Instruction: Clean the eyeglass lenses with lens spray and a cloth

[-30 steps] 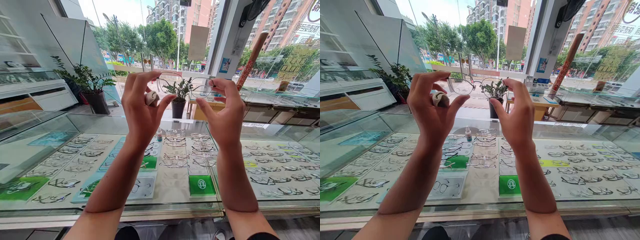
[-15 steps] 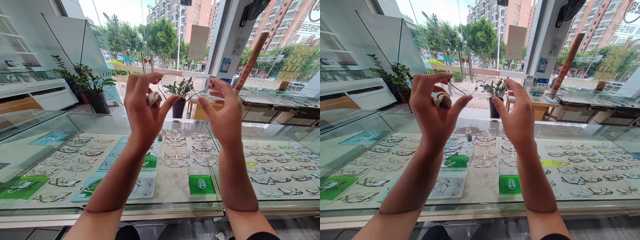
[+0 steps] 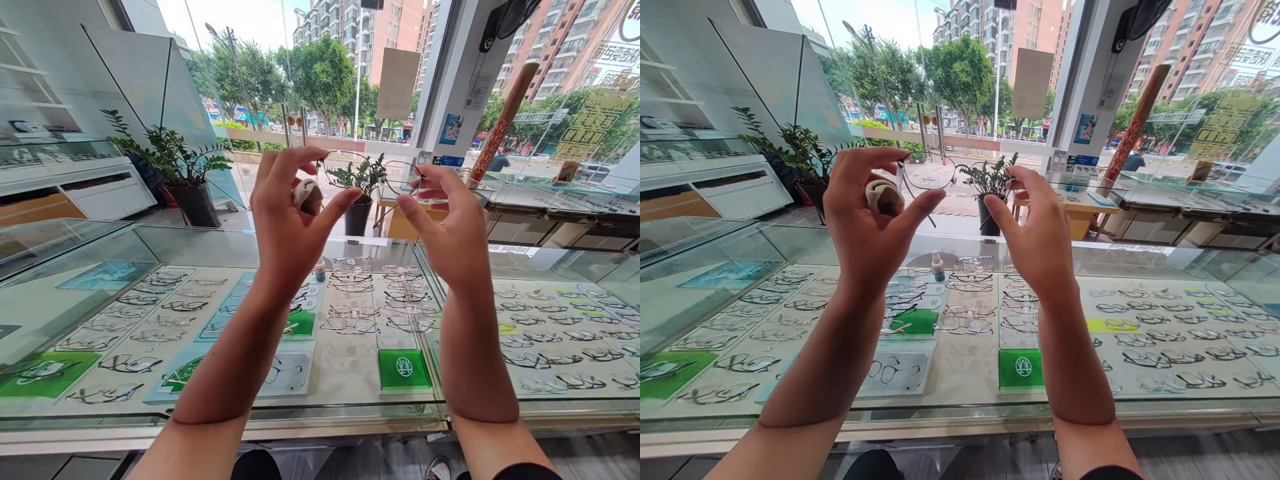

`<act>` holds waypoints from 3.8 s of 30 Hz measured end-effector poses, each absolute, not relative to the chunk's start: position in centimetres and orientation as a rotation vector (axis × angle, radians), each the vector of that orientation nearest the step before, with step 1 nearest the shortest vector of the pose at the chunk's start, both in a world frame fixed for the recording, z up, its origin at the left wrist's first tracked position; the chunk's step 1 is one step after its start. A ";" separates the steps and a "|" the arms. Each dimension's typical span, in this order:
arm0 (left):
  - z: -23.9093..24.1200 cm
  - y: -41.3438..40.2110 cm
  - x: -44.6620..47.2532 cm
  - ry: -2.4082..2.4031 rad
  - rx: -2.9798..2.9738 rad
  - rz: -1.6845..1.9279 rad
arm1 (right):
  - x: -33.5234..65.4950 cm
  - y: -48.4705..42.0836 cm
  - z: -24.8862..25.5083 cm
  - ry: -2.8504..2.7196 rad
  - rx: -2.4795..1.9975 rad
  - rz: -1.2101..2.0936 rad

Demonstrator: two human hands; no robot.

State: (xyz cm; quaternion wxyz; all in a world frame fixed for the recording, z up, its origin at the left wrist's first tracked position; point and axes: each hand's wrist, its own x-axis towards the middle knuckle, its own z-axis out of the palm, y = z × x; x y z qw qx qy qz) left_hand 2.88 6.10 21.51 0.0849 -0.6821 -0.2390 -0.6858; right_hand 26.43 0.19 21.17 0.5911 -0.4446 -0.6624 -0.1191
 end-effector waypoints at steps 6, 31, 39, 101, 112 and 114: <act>21.8 6.5 1.9 -0.809 -2.228 -2.073 | 26.5 -0.1 21.5 -1.550 -0.996 -0.380; 21.1 7.8 3.1 -0.837 -2.148 -2.021 | 25.0 -1.0 21.9 -1.531 -1.024 -0.624; 20.8 8.1 3.2 -0.834 -2.150 -2.037 | 24.5 -1.0 21.9 -1.513 -0.988 -0.679; 20.2 9.3 3.5 -0.462 -2.054 -2.153 | 25.6 -0.3 21.8 -1.362 -0.776 -0.092; 20.3 8.9 4.1 -0.391 -1.876 -2.102 | 26.3 0.0 21.7 -1.354 -0.720 0.138; 20.4 8.5 4.2 -0.446 -1.838 -2.083 | 26.1 0.0 21.8 -1.327 -0.707 0.159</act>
